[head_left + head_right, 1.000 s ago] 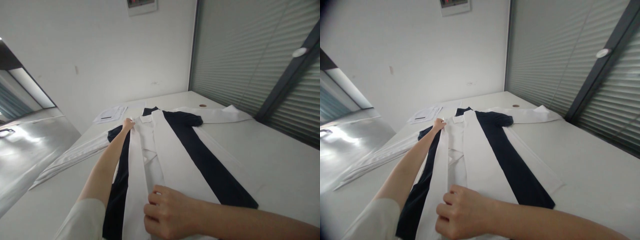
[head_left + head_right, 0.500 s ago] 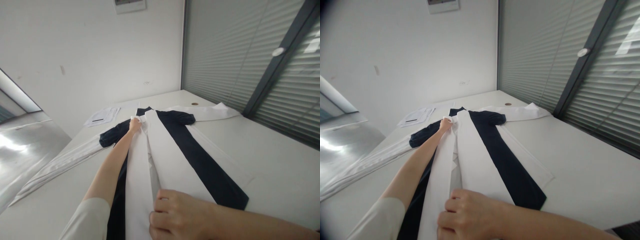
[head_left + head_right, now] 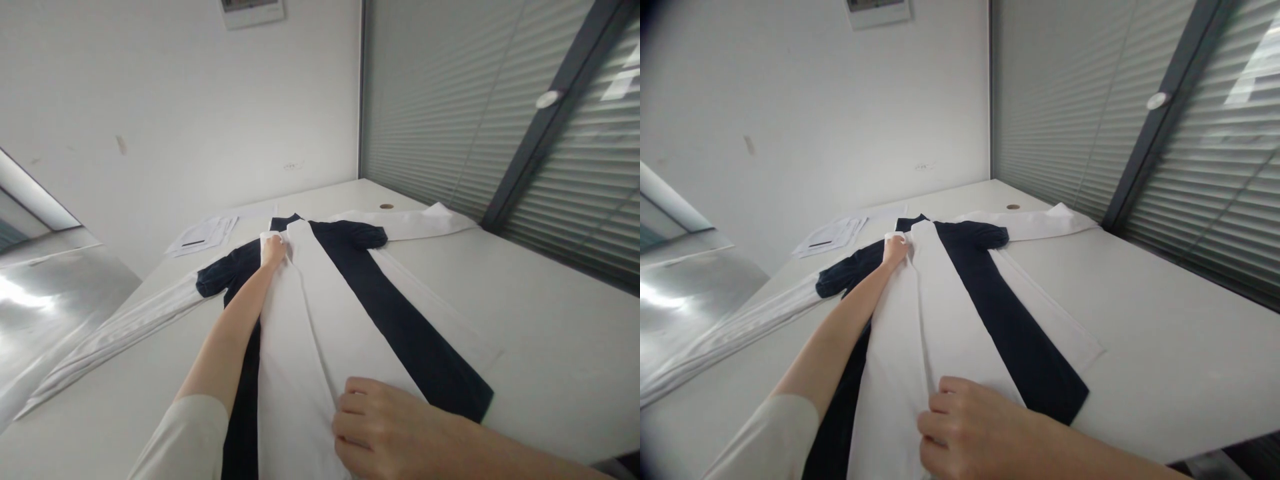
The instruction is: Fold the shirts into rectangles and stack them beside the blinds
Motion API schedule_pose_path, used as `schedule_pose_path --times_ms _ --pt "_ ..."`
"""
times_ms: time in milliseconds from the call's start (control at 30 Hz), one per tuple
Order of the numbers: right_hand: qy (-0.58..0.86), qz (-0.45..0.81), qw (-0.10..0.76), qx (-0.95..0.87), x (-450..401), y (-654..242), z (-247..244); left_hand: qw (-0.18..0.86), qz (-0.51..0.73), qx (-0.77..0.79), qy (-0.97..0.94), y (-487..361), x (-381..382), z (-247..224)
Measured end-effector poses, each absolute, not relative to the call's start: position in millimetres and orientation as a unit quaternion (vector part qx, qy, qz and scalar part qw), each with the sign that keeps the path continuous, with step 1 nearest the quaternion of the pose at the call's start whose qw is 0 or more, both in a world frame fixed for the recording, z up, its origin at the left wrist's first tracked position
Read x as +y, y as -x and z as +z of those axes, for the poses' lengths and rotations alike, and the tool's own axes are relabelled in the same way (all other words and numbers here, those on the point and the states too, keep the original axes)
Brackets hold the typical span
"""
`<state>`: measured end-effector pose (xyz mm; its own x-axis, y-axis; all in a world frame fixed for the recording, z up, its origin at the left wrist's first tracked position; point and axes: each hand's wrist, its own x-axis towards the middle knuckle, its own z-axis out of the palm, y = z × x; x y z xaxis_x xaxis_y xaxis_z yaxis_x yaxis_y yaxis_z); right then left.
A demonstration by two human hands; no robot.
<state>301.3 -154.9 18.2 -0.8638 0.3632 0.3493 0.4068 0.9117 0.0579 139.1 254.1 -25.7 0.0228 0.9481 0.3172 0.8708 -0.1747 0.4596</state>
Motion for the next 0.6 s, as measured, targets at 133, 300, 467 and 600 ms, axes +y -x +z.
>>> schedule_pose_path --times_ms 133,300,467,600 --pt "0.234 -0.037 0.163 -0.958 -160 -312 13 0.060 0.274 0.639 -0.716 -144 250 -27" --pt "0.248 -0.014 0.190 -0.950 -164 -317 14 0.045 0.267 0.634 -0.725 -149 253 -19" --pt "0.268 -0.002 0.177 -0.947 -164 -318 -1 0.041 0.244 0.634 -0.733 -152 255 -24" --pt "0.278 0.019 0.167 -0.946 -164 -318 -8 0.044 0.227 0.631 -0.740 -151 256 -33"
